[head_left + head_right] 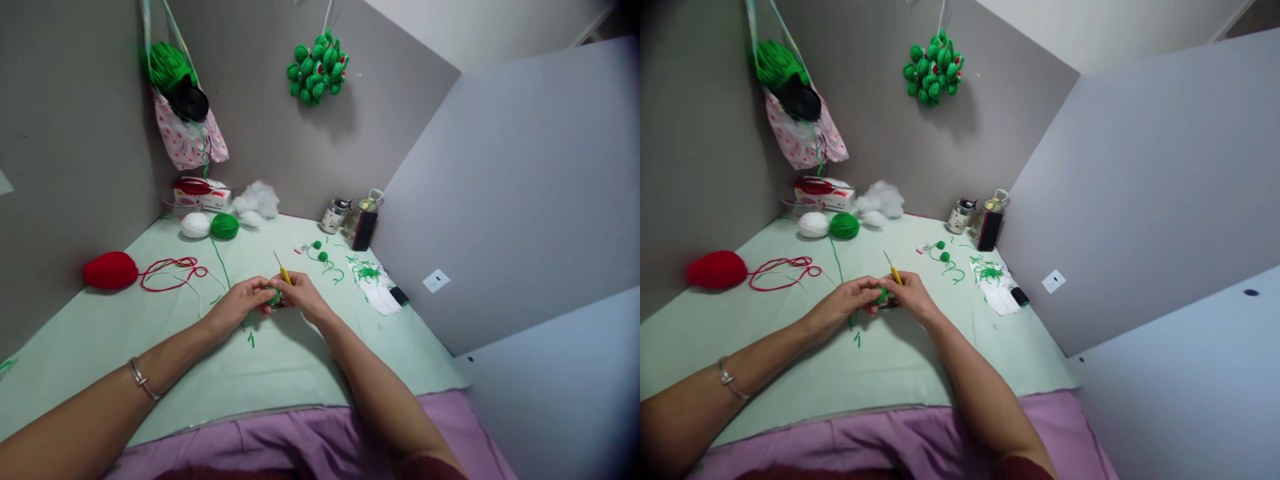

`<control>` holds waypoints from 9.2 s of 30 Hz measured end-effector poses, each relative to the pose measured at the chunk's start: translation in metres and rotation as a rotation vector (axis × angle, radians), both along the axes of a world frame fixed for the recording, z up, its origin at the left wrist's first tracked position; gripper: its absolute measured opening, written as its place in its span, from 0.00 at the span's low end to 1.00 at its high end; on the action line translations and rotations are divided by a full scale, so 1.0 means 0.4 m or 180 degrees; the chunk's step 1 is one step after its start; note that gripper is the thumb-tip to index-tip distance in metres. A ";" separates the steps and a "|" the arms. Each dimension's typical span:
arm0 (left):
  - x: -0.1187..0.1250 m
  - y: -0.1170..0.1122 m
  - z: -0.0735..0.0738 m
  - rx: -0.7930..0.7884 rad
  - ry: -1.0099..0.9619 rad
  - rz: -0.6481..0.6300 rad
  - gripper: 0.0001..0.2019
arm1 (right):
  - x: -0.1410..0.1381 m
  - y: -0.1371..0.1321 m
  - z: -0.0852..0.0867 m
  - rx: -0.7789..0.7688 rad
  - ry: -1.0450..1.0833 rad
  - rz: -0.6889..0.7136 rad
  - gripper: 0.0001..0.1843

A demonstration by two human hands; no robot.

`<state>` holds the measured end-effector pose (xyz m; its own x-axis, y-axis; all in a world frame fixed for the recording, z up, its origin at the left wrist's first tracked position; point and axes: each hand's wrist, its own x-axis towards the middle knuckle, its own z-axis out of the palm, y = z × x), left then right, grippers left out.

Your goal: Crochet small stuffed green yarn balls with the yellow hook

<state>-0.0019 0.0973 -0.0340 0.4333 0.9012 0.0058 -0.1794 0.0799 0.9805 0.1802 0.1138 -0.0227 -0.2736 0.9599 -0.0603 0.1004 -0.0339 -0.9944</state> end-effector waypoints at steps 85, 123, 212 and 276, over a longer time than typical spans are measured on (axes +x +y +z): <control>-0.016 0.000 0.008 -0.0581 -0.0169 -0.0171 0.17 | 0.335 0.176 -0.050 0.0360 -0.0497 -0.1846 0.21; 0.003 -0.024 0.038 -0.0419 -0.1195 0.0601 0.23 | -0.056 -0.027 0.012 0.0217 0.0035 -0.0192 0.07; -0.030 0.019 0.003 -0.0121 0.0169 0.0493 0.19 | 0.066 0.032 0.026 0.0285 0.0405 -0.1058 0.24; -0.017 0.021 -0.025 -0.0506 -0.0662 0.0662 0.15 | -0.001 -0.022 0.003 0.0600 -0.0795 -0.0142 0.05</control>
<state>-0.0089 0.1057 -0.0441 0.2441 0.9670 -0.0731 -0.4028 0.1697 0.8994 0.1799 0.1049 -0.0214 -0.2300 0.9713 0.0599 0.3450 0.1390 -0.9283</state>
